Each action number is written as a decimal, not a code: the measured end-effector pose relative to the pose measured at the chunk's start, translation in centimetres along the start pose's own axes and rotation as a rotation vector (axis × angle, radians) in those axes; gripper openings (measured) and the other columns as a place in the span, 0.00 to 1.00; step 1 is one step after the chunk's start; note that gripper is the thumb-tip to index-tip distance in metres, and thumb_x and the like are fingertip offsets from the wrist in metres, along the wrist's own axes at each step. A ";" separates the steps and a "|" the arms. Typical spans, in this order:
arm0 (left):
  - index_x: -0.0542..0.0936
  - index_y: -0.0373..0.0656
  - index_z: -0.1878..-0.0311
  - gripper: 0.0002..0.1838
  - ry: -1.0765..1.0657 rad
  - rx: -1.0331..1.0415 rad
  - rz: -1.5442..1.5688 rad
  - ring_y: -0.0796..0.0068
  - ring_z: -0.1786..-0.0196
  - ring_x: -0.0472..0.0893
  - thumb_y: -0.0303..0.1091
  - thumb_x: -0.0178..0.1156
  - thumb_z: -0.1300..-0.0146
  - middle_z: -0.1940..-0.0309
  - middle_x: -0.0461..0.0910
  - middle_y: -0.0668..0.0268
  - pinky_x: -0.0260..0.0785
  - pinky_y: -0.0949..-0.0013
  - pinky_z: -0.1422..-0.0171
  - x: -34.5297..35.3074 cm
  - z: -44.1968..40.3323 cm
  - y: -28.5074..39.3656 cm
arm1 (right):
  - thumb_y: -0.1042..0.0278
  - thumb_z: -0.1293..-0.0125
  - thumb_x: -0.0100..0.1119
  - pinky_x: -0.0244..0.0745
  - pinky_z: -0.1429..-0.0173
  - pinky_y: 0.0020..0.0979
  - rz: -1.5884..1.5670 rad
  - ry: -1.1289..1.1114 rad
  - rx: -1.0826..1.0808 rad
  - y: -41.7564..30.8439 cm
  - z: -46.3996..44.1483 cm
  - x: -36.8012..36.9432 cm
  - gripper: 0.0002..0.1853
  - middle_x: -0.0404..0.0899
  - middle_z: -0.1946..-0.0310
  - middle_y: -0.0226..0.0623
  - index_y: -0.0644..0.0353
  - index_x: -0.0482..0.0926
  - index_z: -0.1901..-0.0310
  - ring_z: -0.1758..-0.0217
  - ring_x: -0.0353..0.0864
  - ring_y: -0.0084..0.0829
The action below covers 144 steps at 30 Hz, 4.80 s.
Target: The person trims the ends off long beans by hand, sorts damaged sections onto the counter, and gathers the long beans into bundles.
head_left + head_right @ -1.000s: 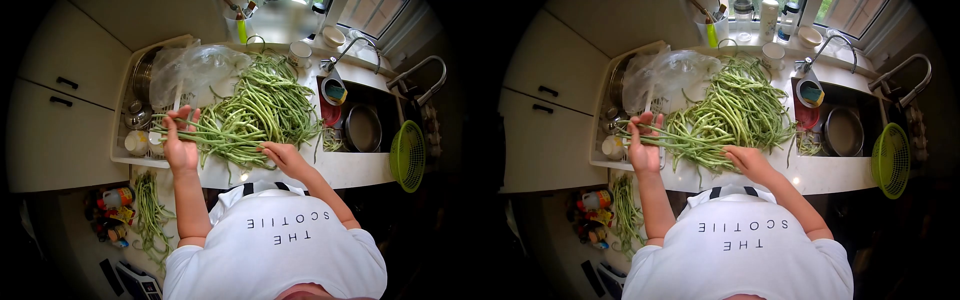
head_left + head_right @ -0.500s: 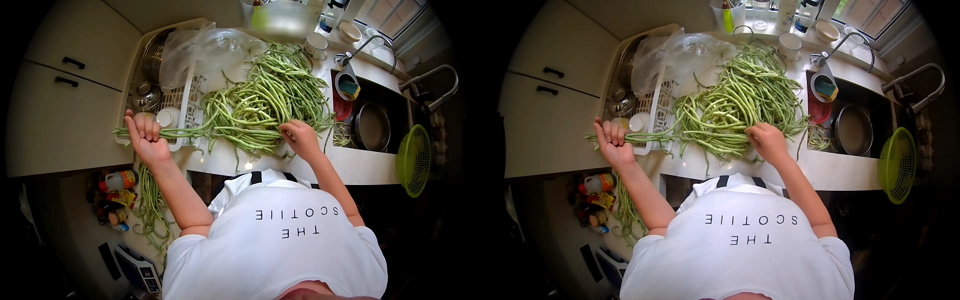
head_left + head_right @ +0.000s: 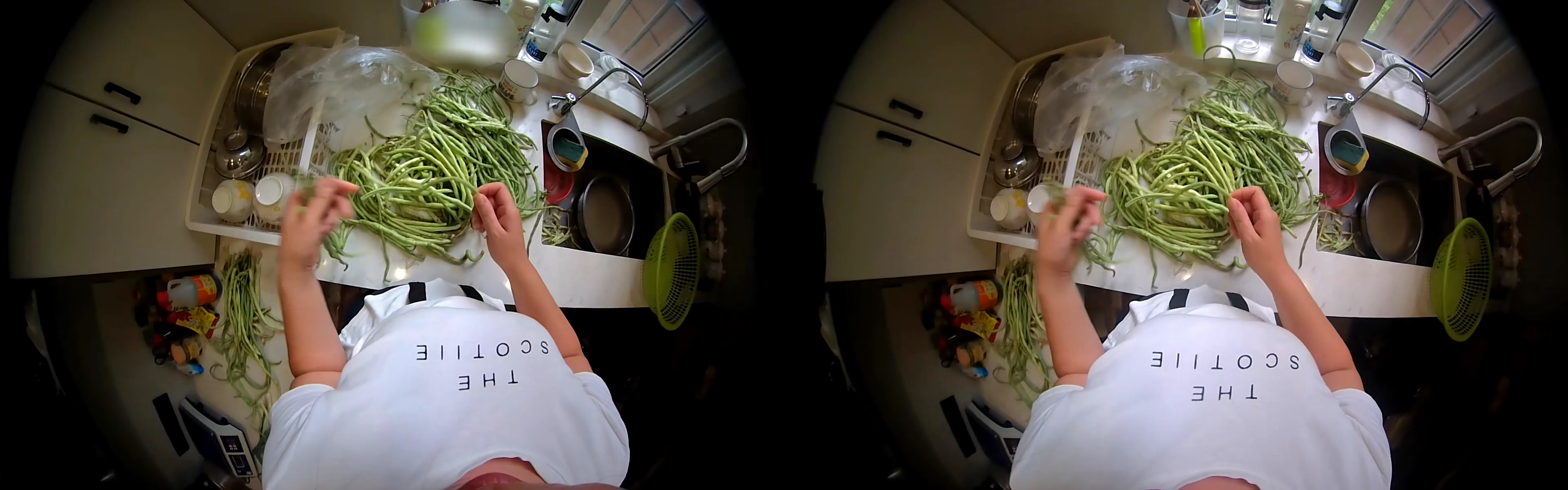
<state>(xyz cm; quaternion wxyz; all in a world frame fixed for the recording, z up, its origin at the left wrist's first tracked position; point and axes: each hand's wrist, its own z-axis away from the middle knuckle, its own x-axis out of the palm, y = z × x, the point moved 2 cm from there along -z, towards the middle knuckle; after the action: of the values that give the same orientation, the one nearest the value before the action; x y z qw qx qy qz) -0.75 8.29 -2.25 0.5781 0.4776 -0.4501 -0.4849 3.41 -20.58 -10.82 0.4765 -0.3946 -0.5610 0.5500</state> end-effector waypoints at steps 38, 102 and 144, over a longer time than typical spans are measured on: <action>0.81 0.37 0.49 0.12 -0.369 0.045 -0.260 0.87 0.71 0.72 0.33 0.60 0.32 0.75 0.77 0.73 0.64 0.79 0.64 9.5 -0.9 -1.3 | 0.73 0.44 0.64 0.68 0.45 0.38 0.996 -0.076 -0.877 -8.6 0.1 2.1 0.11 0.74 0.69 0.31 0.56 0.80 0.58 0.62 0.76 0.35; 0.82 0.34 0.54 0.12 -0.134 0.130 0.168 0.92 0.82 0.60 0.32 0.57 0.33 0.72 0.81 0.61 0.48 0.83 0.80 7.8 -0.2 -0.2 | 0.69 0.27 0.51 0.75 0.41 0.35 -0.774 -0.204 -0.149 -7.1 2.6 -5.2 0.15 0.83 0.57 0.41 0.67 0.75 0.44 0.51 0.83 0.32; 0.83 0.38 0.52 0.14 -0.326 0.350 -0.354 0.79 0.67 0.82 0.27 0.68 0.42 0.59 0.85 0.63 0.73 0.75 0.62 11.7 0.5 0.9 | 0.78 0.37 0.65 0.75 0.62 0.19 0.125 0.032 -0.217 -8.0 2.5 0.1 0.03 0.83 0.73 0.32 0.67 0.82 0.62 0.68 0.82 0.17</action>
<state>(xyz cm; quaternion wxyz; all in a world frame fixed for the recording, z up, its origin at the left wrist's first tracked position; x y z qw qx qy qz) 0.37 -3.26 -0.64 0.3136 0.5568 -0.5234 -0.5636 1.62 -21.76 -2.68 0.4048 -0.4869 -0.5839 0.5080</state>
